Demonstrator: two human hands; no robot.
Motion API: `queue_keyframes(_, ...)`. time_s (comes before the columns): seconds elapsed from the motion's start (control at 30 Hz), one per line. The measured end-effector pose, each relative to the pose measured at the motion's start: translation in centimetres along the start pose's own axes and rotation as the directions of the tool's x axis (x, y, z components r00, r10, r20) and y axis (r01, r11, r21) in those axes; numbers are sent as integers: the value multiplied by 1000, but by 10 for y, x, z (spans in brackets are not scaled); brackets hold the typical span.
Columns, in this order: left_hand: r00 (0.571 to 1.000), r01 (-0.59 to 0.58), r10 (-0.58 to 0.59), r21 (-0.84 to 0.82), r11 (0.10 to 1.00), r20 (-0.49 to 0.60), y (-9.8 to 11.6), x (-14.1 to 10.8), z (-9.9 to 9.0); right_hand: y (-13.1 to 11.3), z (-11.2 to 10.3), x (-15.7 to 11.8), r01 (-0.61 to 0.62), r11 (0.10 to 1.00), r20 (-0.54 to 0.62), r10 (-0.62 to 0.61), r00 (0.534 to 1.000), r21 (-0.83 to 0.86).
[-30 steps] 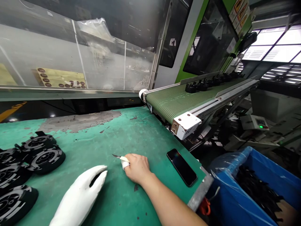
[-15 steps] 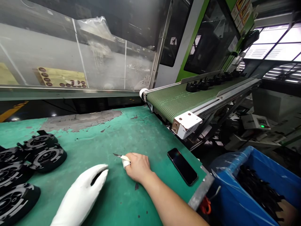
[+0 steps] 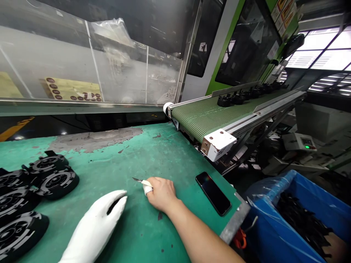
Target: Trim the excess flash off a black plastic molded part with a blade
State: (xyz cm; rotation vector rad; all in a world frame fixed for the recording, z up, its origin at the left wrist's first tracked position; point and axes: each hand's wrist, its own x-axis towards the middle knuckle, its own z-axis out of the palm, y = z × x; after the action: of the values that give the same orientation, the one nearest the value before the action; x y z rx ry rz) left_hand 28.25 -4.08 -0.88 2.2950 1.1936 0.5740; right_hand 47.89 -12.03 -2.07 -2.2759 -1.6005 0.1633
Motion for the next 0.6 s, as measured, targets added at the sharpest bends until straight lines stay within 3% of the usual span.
queue_keyframes(0.6,1000,16,-15,-12,1000,25,1,1,1,0,2,0,2,1000,-16,-2,1000,4)
